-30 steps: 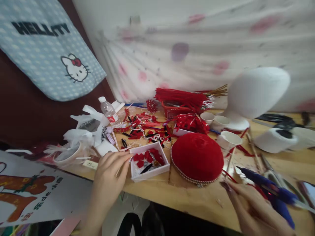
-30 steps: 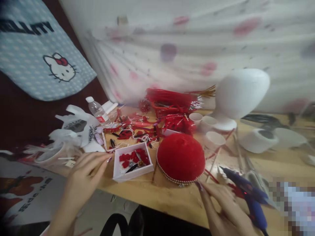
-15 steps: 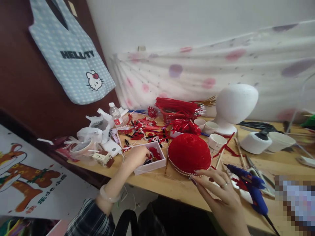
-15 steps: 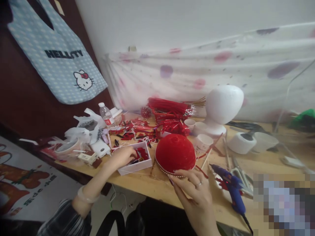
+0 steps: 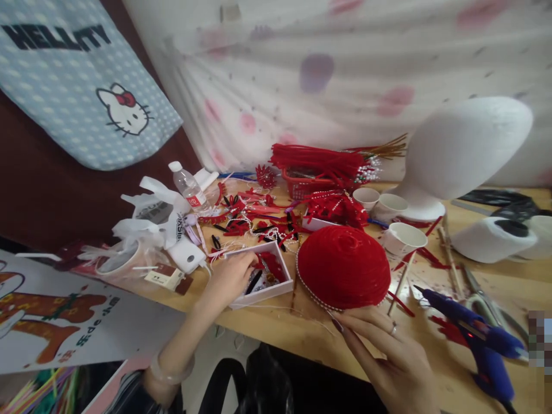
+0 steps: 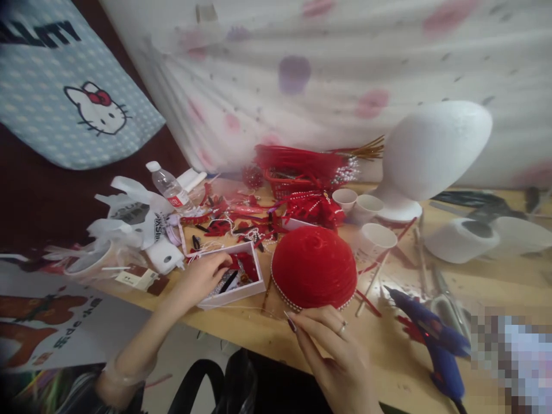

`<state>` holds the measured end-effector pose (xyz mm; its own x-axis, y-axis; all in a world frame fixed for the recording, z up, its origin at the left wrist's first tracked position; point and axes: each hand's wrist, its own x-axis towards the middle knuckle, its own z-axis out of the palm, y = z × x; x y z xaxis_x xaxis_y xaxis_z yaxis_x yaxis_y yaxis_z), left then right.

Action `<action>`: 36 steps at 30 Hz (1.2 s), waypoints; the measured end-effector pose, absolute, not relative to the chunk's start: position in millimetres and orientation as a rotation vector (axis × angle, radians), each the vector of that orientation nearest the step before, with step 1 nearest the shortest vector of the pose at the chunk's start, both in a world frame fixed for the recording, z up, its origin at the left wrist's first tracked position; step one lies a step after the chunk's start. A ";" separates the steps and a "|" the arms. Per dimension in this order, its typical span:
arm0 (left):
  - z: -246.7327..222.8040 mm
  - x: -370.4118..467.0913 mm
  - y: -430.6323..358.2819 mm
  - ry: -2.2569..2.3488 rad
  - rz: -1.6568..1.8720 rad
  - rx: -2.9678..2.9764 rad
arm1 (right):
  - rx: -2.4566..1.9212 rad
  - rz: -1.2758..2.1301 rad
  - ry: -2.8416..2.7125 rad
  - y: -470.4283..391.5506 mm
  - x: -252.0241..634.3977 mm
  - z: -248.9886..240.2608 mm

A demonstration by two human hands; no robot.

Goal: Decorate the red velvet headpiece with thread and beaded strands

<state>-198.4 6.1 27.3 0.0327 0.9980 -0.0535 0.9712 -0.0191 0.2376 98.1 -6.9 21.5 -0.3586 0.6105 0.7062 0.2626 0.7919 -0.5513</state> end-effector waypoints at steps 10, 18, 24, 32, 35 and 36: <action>36.0 -210.3 8.0 1.946 0.182 2.092 | -0.684 0.479 -2.001 4.9 90.3 18.1; 34.7 -206.2 12.4 1.932 0.131 2.107 | -0.700 0.471 -2.026 9.2 89.7 20.3; 36.4 -208.1 14.9 2.001 0.016 2.221 | -0.695 0.456 -2.028 10.3 89.8 25.2; 24.8 -199.9 14.0 2.021 -0.146 2.314 | -0.687 0.468 -2.014 7.3 88.6 23.8; 25.7 -199.9 13.0 1.998 -0.117 2.295 | -0.699 0.467 -2.004 5.6 89.9 22.6; 27.0 -199.8 12.7 2.000 -0.093 2.279 | -0.706 0.474 -2.003 4.9 90.2 22.5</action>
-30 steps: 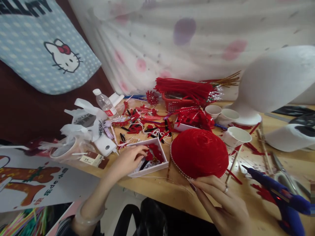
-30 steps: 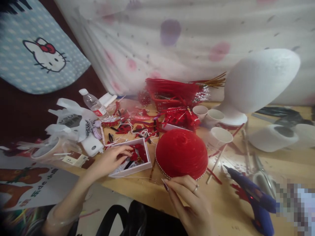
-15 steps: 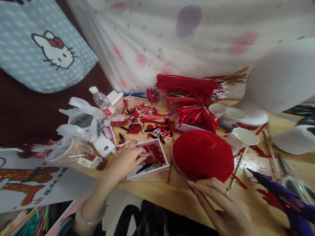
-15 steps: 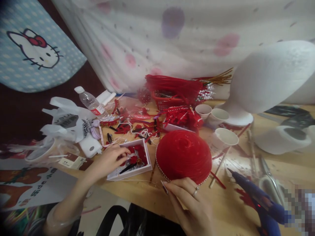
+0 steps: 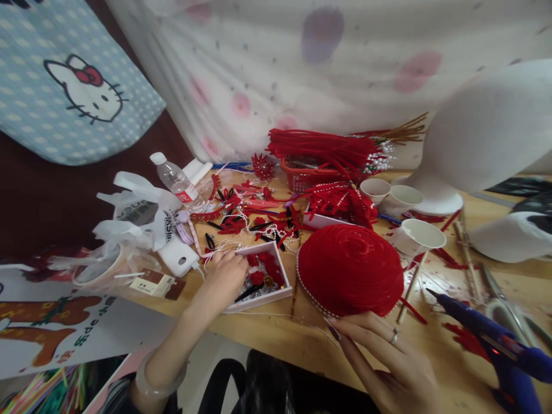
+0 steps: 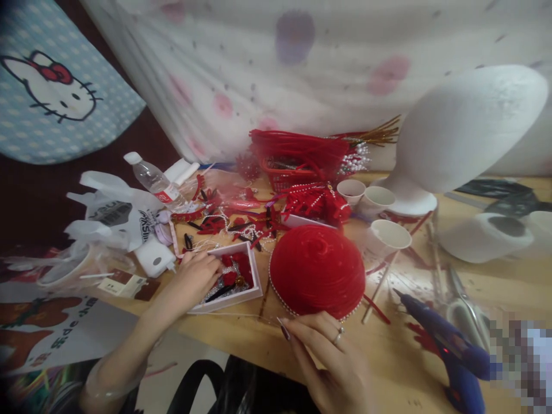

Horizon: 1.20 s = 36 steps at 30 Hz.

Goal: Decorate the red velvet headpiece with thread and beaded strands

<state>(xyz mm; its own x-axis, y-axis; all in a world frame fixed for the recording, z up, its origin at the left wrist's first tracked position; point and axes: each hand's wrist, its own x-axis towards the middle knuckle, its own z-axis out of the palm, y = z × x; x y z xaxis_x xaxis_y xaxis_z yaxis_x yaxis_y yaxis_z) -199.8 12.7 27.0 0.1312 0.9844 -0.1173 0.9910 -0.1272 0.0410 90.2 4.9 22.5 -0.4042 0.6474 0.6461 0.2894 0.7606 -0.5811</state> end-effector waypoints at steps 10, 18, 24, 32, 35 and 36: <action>50.1 -196.9 3.7 2.115 0.632 1.870 | -0.693 0.642 -1.926 8.5 80.5 37.5; 55.3 -131.3 -2.0 1.617 1.250 1.265 | -0.740 0.939 -1.739 8.5 52.4 56.9; 56.7 -84.3 -13.8 0.811 1.379 0.054 | -0.708 0.938 -1.609 0.7 38.6 64.9; 53.1 -79.3 -16.0 0.727 1.365 0.117 | -0.798 0.862 -1.623 0.1 45.5 60.7; 53.1 -77.8 -15.9 0.708 1.355 0.089 | -0.798 0.817 -1.642 1.3 45.0 62.6; 53.2 -77.4 -16.0 0.702 1.350 0.078 | -0.799 0.810 -1.645 1.6 44.7 63.1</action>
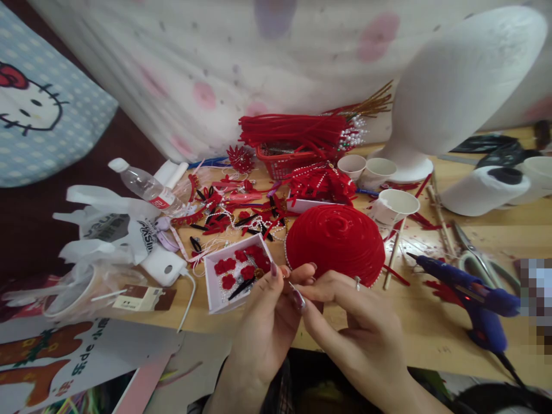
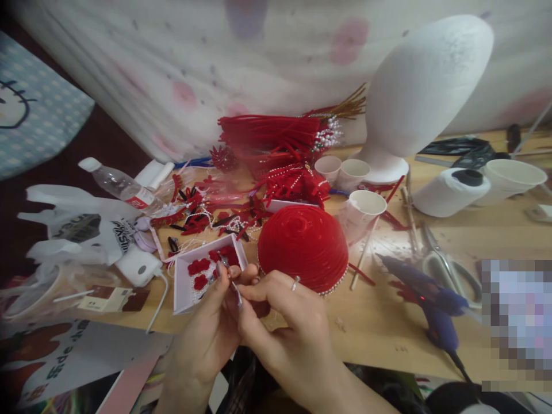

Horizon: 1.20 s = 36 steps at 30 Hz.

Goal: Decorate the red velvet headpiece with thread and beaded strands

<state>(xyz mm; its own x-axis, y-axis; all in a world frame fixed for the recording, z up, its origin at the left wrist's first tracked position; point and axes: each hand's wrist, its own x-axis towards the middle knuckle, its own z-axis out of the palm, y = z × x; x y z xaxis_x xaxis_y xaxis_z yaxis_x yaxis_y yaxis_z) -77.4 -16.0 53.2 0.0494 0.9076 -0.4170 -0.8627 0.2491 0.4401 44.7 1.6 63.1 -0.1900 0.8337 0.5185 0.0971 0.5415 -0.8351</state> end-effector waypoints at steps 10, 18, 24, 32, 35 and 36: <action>55.1 -76.3 -16.4 0.650 1.346 0.067 | -0.784 0.814 -1.642 -0.5 45.5 63.8; 52.8 -75.6 -17.4 0.640 1.386 0.184 | -0.806 0.825 -1.628 -1.5 44.2 62.6; 53.6 -75.9 -17.4 0.667 1.409 0.263 | -0.804 0.830 -1.628 -1.5 44.8 62.1; 49.5 -76.6 -17.6 0.757 1.482 0.363 | -0.808 0.840 -1.626 -1.0 44.0 62.4; 47.5 -77.0 -17.9 0.783 1.509 0.414 | -0.795 0.849 -1.624 -2.1 44.6 61.1; 47.3 -77.1 -17.9 0.789 1.518 0.439 | -0.794 0.853 -1.622 -2.5 44.9 60.8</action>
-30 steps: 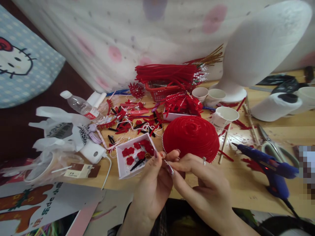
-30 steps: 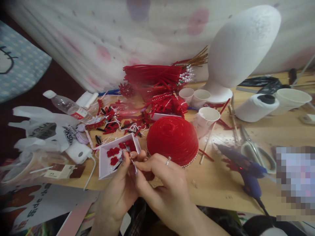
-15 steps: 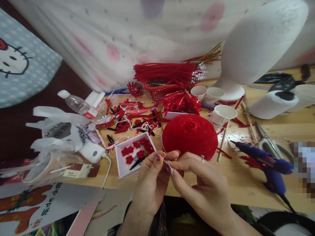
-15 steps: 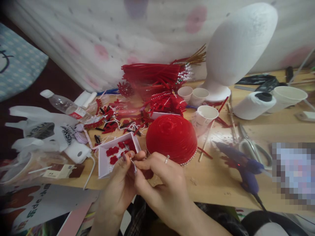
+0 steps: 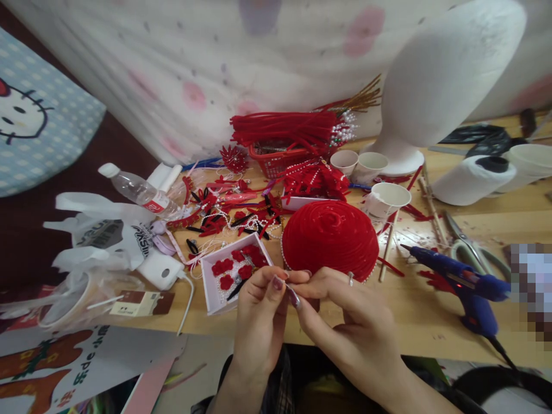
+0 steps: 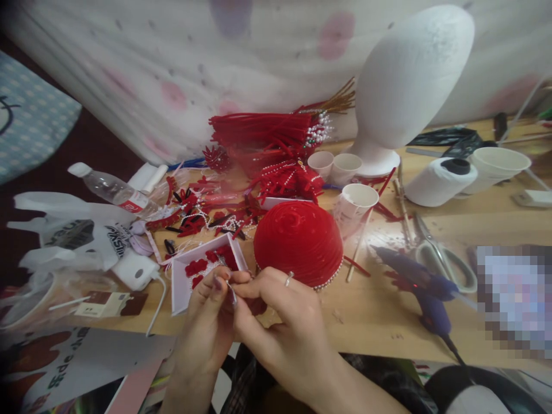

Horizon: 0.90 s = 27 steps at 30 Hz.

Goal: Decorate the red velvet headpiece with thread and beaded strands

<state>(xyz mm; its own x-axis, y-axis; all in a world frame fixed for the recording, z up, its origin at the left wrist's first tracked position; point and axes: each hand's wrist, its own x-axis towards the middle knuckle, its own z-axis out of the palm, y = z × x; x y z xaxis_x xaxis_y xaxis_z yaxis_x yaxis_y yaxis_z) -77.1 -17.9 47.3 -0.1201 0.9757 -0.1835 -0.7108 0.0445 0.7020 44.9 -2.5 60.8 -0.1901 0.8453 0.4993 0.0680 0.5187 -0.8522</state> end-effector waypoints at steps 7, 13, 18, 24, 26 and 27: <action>47.8 -81.6 -18.9 0.794 1.533 0.596 | -0.742 0.866 -1.661 -2.2 47.2 59.6; 46.1 -86.7 -17.3 0.682 1.441 0.558 | -0.679 0.906 -1.676 -2.3 48.5 56.1; 42.0 -86.9 -14.9 0.698 1.443 0.527 | -0.678 0.944 -1.686 -1.0 52.1 51.0; 35.7 -87.4 -12.9 0.719 1.485 0.632 | -0.643 1.106 -1.689 2.4 58.2 51.7; 33.4 -87.0 -12.4 0.734 1.489 0.649 | -0.634 1.163 -1.658 3.4 59.4 52.7; 32.1 -86.9 -12.2 0.750 1.494 0.663 | -0.643 1.186 -1.635 3.8 59.7 53.0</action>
<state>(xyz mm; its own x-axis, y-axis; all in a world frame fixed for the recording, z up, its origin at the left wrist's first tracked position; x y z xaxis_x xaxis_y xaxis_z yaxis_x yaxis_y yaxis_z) -86.9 -12.2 32.1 -0.0586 0.9978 -0.0309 -0.6209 -0.0122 0.7838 59.7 3.8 53.0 -0.3817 0.8333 0.4000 -0.1211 0.3839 -0.9154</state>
